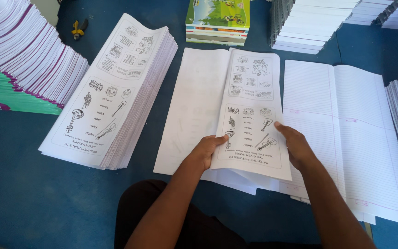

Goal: The person sits on the floor and repeatedly flips through stacks of printed and lined paper, separating printed sheets from blank ones and placing them into different piles. The person handles the papers by hand without using tools.

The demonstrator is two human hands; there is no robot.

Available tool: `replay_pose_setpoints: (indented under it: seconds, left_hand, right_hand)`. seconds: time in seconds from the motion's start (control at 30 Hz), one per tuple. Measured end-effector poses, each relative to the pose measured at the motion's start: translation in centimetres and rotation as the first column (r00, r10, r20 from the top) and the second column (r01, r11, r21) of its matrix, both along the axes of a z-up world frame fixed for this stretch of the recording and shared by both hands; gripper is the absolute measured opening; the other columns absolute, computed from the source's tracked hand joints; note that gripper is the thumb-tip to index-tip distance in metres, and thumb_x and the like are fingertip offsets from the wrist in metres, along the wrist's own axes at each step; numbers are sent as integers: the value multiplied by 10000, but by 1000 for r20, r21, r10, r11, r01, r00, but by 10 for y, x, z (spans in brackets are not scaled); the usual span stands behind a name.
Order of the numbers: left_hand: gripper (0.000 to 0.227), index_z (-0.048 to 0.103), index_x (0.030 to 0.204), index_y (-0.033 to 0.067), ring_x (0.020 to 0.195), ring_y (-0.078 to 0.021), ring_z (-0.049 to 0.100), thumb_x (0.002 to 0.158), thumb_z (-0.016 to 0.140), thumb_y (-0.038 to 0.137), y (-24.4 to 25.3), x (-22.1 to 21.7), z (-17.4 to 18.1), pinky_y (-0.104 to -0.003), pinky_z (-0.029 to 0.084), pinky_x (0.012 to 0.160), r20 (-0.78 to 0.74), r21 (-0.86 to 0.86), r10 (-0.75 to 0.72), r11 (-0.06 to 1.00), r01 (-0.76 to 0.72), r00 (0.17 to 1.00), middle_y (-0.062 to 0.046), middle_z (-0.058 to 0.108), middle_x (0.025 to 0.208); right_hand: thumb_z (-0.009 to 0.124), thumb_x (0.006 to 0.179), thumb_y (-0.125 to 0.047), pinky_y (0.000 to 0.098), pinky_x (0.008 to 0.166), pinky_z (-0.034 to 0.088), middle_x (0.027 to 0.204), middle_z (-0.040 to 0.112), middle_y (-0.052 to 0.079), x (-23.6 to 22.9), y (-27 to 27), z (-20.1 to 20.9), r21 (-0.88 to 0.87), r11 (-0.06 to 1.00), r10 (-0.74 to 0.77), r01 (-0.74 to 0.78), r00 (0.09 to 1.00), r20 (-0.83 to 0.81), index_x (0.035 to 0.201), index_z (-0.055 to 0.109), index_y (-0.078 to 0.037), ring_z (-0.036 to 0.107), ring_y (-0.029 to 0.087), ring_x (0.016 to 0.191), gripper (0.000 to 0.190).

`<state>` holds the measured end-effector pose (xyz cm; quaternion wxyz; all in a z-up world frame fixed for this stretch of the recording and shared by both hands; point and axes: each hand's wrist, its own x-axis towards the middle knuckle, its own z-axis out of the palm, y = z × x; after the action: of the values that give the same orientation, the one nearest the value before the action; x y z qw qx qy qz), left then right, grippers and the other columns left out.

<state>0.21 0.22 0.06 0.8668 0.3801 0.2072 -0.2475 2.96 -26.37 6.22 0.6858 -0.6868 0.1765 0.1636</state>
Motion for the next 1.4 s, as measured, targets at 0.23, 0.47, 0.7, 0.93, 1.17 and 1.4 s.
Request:
replay_pose_setpoints:
  seconds: [0.23,0.47,0.7,0.93,1.17,1.4]
  left_hand:
    - [441,517,1256,-161,999,-357,727,944,661,116,1,1,-9,-477,637,849,0,-36,-30,999,30,1000,-299,669,1158]
    - [381,591,1209,-146,949,-317,734,938,654,115,-7,-10,-15,-417,629,804,78,265,-68,963,45,995,-258,702,1111]
    - [309,676,1116,-104,822,-244,726,941,635,147,-20,-23,-7,-368,582,704,157,639,-165,769,27,974,-187,743,969]
    - [287,654,1127,-78,846,-211,723,955,607,146,-25,-28,7,-351,582,732,240,571,-120,820,-40,963,-161,737,989]
    - [309,610,1182,-63,875,-198,724,952,604,144,-24,-17,2,-346,594,784,300,404,-75,913,-56,951,-140,729,1022]
    - [320,641,1187,-30,734,-196,604,982,607,214,-15,38,10,-365,465,615,326,532,-74,839,-117,943,-114,676,928]
  right_hand:
    - [588,966,-492,404,891,587,1121,656,285,5,-11,-19,240,966,-62,96,988,-145,1409,446,137,695,303,1013,783]
    - [620,930,-197,448,807,636,1178,652,309,2,-4,-30,286,957,20,48,973,-231,1366,468,116,736,342,995,558]
    - [580,969,-96,494,819,645,1218,666,317,0,11,-23,-137,989,30,-63,973,-229,1382,497,93,730,372,996,461]
    - [579,960,-66,447,849,633,1208,685,240,-5,16,-13,-129,991,24,-28,999,-38,1417,500,26,724,308,991,473]
    - [576,961,-59,422,819,628,1167,705,224,-7,5,6,-142,988,69,-55,993,99,1400,540,20,727,286,949,448]
    - [593,957,-92,377,820,616,1135,727,170,-10,-5,14,-134,986,132,-101,959,252,1377,593,-10,721,230,940,428]
